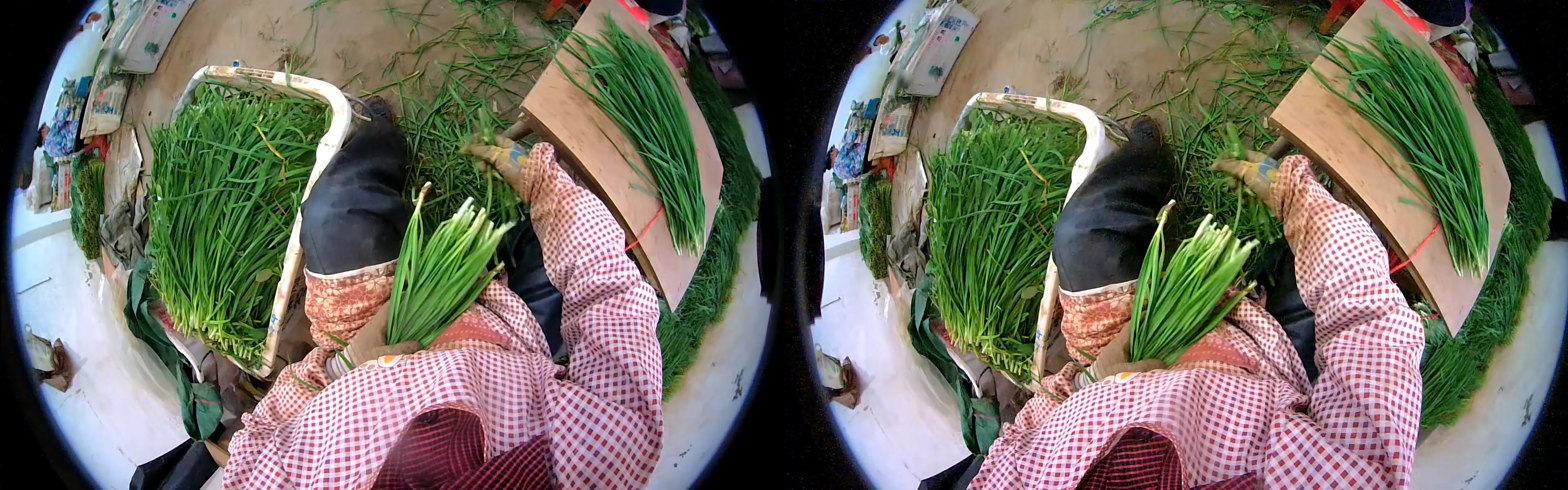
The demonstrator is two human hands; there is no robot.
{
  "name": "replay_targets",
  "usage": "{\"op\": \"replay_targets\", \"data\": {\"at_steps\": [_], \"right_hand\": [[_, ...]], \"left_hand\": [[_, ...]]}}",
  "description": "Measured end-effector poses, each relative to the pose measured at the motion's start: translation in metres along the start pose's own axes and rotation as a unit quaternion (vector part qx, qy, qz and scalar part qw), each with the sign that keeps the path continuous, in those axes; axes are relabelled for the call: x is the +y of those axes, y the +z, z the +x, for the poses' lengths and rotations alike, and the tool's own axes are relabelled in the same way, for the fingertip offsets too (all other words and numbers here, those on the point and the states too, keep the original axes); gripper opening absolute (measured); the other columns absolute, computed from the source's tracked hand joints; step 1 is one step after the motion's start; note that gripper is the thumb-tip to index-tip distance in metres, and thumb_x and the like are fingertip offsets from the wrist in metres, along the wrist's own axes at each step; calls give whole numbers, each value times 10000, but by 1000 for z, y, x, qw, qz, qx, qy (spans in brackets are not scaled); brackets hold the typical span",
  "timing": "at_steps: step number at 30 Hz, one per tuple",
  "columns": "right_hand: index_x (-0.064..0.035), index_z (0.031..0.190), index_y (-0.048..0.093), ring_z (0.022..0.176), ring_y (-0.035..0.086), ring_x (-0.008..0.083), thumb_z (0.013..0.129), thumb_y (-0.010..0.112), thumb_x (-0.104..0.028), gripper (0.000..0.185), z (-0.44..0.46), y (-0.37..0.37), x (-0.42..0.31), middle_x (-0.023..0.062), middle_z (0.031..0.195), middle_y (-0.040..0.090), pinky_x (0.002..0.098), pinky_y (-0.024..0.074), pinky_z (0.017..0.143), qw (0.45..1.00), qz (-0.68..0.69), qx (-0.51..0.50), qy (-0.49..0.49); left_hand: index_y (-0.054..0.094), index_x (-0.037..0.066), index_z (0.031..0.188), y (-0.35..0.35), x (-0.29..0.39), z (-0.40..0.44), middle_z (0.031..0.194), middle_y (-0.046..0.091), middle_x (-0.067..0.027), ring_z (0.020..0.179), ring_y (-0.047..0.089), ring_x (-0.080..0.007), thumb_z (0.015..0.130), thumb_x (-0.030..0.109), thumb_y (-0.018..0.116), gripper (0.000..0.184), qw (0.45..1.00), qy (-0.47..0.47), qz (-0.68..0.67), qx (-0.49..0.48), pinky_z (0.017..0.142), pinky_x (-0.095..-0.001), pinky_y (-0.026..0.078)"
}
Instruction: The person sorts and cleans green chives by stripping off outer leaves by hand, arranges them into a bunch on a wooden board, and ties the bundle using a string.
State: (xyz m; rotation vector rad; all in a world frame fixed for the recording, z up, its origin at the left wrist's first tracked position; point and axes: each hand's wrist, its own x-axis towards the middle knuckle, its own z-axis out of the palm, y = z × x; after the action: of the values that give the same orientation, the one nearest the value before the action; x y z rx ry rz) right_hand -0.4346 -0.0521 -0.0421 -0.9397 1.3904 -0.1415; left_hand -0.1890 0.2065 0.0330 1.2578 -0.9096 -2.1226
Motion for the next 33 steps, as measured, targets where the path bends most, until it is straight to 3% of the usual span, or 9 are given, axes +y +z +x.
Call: {"op": "replay_targets", "data": {"at_steps": [3, 7, 12, 18, 21, 23, 27, 31, 33], "right_hand": [[-61, 1183, 555, 864, 636, 173, 887, 546, -424, 469, -5, 20, -12, 88, 1055, 633, 242, 472, 599, 965, 117, -229, -55], [-40, 1142, 562, 921, 632, 202, 807, 689, -230, 405, -9, 46, -12, 101, 1047, 630, 251, 488, 620, 900, 168, -394, -83], [-85, 860, 568, 580, 589, 126, 708, 767, -65, 251, 15, 50, -3, 51, 753, 627, 272, 500, 545, 871, 210, -442, -31], [-27, 935, 559, 685, 599, 183, 701, 723, -15, 285, 55, 16, 18, 74, 780, 595, 296, 495, 561, 952, 217, -198, -88], [-16, 1205, 475, 956, 605, 298, 788, 688, -329, 564, 95, -12, 21, 174, 1074, 597, 410, 521, 805, 983, 14, -181, -21], [-124, 1426, 259, 1261, 381, 387, 830, 654, -386, 762, 72, -5, 20, 226, 1377, 375, 467, 386, 1012, 846, -532, -5, 41], [-149, 1414, 311, 1297, 353, 319, 861, 559, -496, 698, 55, -15, 24, 181, 1402, 373, 437, 376, 1019, 884, -466, -30, -18], [-83, 1256, 494, 1106, 510, 253, 888, 536, -430, 507, -18, -3, 4, 149, 1188, 535, 374, 429, 942, 996, 35, 33, -81], [-63, 1187, 518, 1001, 497, 223, 905, 519, -395, 436, -54, 16, 1, 67, 1033, 538, 403, 431, 872, 943, 322, 77, -25]], "left_hand": [[176, 43, 1451, -4, -4, 2, 1439, 338, -117, 1319, 332, -213, 757, 52, 715, 879, 999, -23, 9, -20, 1090, -377, 253], [151, 53, 1461, -3, -3, 7, 1453, 322, -112, 1323, 328, -206, 768, 60, 717, 896, 999, -15, -36, -30, 1086, -374, 264], [146, 59, 1466, 1, -6, 8, 1453, 326, -95, 1316, 340, -195, 779, 66, 722, 896, 985, -40, -169, -6, 1075, -361, 283], [159, 70, 1465, 1, -7, 1, 1430, 362, -115, 1275, 403, -213, 780, 30, 714, 883, 982, -48, -176, 42, 1036, -368, 346], [164, 69, 1463, 2, -12, -2, 1420, 375, -125, 1261, 422, -223, 769, 26, 722, 892, 979, -16, -194, 64, 1026, -373, 362], [167, 68, 1462, 4, -15, -5, 1414, 384, -132, 1251, 435, -229, 762, 24, 728, 898, 976, 21, -202, 82, 1020, -377, 372], [178, 66, 1458, 8, -12, -11, 1391, 410, -151, 1225, 467, -247, 740, 20, 746, 916, 979, 112, -128, 116, 1000, -389, 398], [230, 27, 1424, 11, 15, -31, 1312, 478, -195, 1179, 511, -282, 672, 54, 794, 940, 960, 55, 104, 253, 978, -414, 433], [243, -2, 1404, 13, 24, -31, 1304, 478, -187, 1180, 502, -283, 684, 64, 783, 902, 955, 165, 43, 244, 992, -403, 412]]}}
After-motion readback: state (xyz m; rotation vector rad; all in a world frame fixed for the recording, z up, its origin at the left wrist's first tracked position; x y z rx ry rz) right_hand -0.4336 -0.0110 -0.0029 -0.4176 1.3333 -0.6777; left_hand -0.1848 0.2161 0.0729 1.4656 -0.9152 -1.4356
